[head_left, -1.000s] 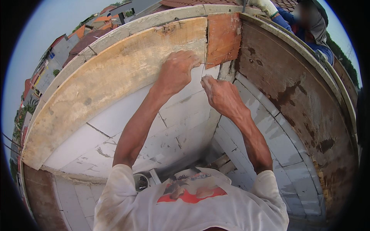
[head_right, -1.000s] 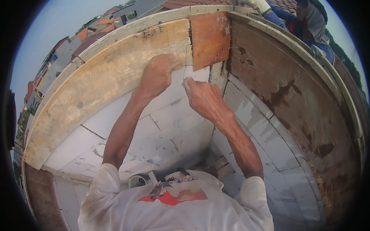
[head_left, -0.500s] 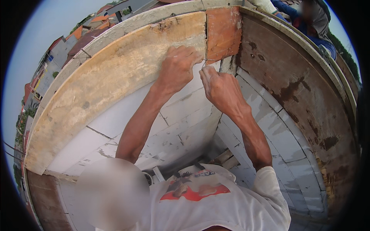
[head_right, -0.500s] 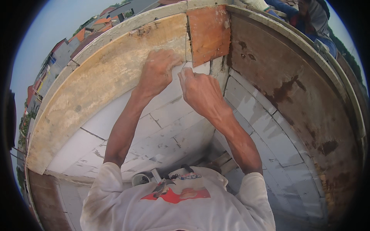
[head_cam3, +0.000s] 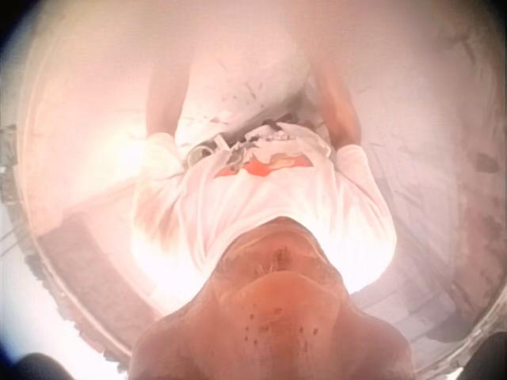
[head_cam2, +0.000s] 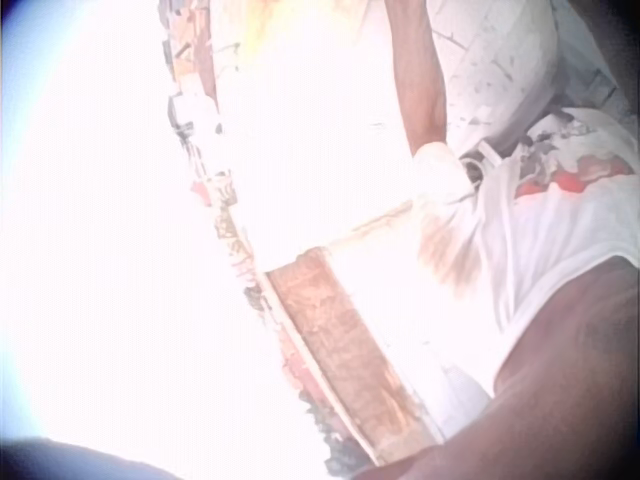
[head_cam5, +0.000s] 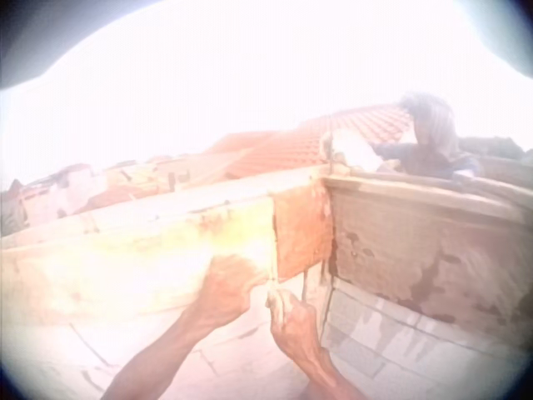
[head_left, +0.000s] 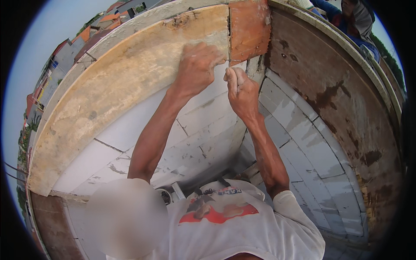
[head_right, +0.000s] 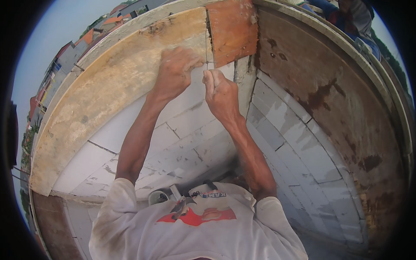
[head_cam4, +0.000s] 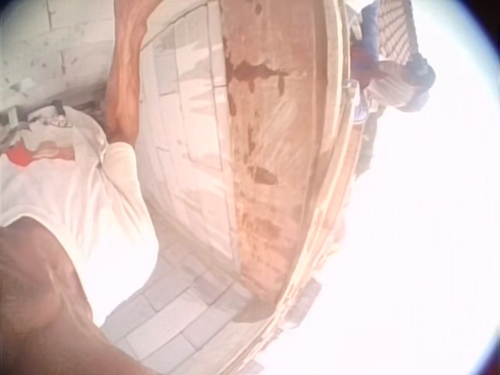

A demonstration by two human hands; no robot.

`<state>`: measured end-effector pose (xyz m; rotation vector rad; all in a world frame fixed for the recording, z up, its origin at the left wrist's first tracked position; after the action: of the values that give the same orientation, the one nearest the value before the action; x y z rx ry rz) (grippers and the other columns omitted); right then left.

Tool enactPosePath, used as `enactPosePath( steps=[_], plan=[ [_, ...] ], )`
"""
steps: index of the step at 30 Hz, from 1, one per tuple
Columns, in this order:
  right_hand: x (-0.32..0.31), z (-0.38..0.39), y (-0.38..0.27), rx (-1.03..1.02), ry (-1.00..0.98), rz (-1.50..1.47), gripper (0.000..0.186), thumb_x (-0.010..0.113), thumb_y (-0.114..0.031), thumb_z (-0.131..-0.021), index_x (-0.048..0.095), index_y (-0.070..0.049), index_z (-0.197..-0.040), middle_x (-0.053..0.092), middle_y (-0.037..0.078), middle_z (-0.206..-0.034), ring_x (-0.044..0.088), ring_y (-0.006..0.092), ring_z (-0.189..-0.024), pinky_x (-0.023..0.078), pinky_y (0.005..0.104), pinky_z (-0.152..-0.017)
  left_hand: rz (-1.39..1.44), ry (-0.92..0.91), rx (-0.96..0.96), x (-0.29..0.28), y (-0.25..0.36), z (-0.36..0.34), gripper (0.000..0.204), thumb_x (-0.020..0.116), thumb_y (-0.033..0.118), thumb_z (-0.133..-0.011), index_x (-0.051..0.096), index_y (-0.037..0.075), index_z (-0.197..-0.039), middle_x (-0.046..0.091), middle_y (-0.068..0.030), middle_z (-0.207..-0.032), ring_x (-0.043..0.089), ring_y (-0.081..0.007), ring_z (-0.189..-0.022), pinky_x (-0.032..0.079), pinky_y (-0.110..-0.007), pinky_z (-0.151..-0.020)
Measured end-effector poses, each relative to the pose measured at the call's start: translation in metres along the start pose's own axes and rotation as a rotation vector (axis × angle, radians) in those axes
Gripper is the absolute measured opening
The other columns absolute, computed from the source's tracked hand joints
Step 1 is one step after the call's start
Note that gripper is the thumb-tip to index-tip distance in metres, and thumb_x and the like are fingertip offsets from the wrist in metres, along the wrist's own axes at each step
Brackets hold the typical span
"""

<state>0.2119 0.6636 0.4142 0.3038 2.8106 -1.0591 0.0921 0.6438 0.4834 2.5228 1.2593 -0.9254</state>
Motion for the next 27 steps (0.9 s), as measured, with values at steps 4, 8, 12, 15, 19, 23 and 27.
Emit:
enactPosePath(
  steps=[4, 8, 12, 15, 19, 23, 27],
  plan=[
    [0.005, -0.003, -0.022, -0.14, -0.222, 0.526, 0.032, 0.057, -0.026, -0.107, 0.064, 0.002, -0.092, 0.068, 0.023, -0.073, 0.07, 0.0407, -0.068, 0.054, 0.0489, -0.061, -0.015, 0.016, 0.032, -0.002, 0.001, 0.0, 0.035, 0.062, -0.01, -0.073, 0.074, 0.011, -0.099, 0.069, -0.0026, -0.091, 0.06, -0.026, -0.09, 0.039, -0.041, -0.081],
    [0.008, -0.023, -0.046, -0.271, -0.411, 0.618, 0.033, 0.056, -0.026, -0.105, 0.066, 0.003, -0.095, 0.067, 0.024, -0.069, 0.069, 0.0434, -0.068, 0.054, 0.052, -0.062, -0.053, -0.005, 0.037, -0.002, 0.0, 0.002, 0.037, 0.061, -0.011, -0.073, 0.073, 0.01, -0.1, 0.067, -0.003, -0.091, 0.059, -0.0258, -0.091, 0.039, -0.04, -0.081],
    [-0.007, -0.068, -0.052, -0.295, -0.434, 0.409, 0.036, 0.057, -0.028, -0.105, 0.067, 0.004, -0.091, 0.064, 0.022, -0.063, 0.066, 0.0358, -0.06, 0.051, 0.0496, -0.058, 0.001, -0.047, 0.042, -0.001, -0.002, 0.0, 0.037, 0.062, -0.011, -0.073, 0.073, 0.01, -0.101, 0.066, -0.0039, -0.092, 0.058, -0.0266, -0.092, 0.039, -0.041, -0.081],
    [-0.011, -0.084, -0.014, -0.012, -0.466, 0.083, 0.037, 0.058, -0.03, -0.105, 0.064, 0.0, -0.084, 0.057, 0.01, -0.057, 0.054, 0.0211, -0.049, 0.043, 0.0413, -0.049, 0.034, 0.033, 0.085, -0.011, 0.0, -0.003, 0.034, 0.063, -0.009, -0.074, 0.073, 0.011, -0.099, 0.066, -0.0029, -0.092, 0.059, -0.0253, -0.092, 0.039, -0.041, -0.081],
    [0.014, -0.062, 0.048, 0.545, -0.515, -0.599, 0.036, 0.06, -0.032, -0.105, 0.058, -0.009, -0.077, 0.044, -0.005, -0.057, 0.033, 0.0056, -0.045, 0.028, 0.0277, -0.041, -0.006, 0.04, 0.081, -0.008, 0.002, -0.004, 0.025, 0.067, -0.004, -0.08, 0.075, 0.014, -0.096, 0.068, 0.0006, -0.088, 0.06, -0.0223, -0.087, 0.04, -0.04, -0.078],
    [0.039, -0.048, 0.063, 0.724, -0.552, -0.907, 0.033, 0.066, -0.033, -0.102, 0.059, -0.012, -0.077, 0.042, -0.006, -0.057, 0.028, 0.0045, -0.045, 0.024, 0.0247, -0.04, 0.013, 0.003, 0.043, -0.004, 0.0, -0.002, 0.027, 0.065, -0.006, -0.078, 0.074, 0.012, -0.095, 0.066, -0.0003, -0.085, 0.061, -0.0233, -0.086, 0.039, -0.039, -0.079],
    [0.03, -0.049, 0.073, 0.773, -0.417, -0.771, 0.028, 0.075, -0.029, -0.098, 0.065, -0.008, -0.081, 0.049, -0.003, -0.06, 0.038, 0.0059, -0.046, 0.032, 0.0247, -0.042, 0.075, 0.011, 0.006, -0.005, -0.005, -0.002, 0.028, 0.065, -0.007, -0.078, 0.074, 0.013, -0.096, 0.066, -0.0008, -0.086, 0.061, -0.0231, -0.087, 0.039, -0.039, -0.079]
  ],
)
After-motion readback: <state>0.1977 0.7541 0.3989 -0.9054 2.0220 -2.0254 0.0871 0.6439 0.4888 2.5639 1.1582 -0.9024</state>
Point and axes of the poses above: each hand's wrist, its own z-axis away from the middle knuckle, its own x-axis out of the palm, y = z × x, the point moved 10 cm from there along -z, towards the middle knuckle
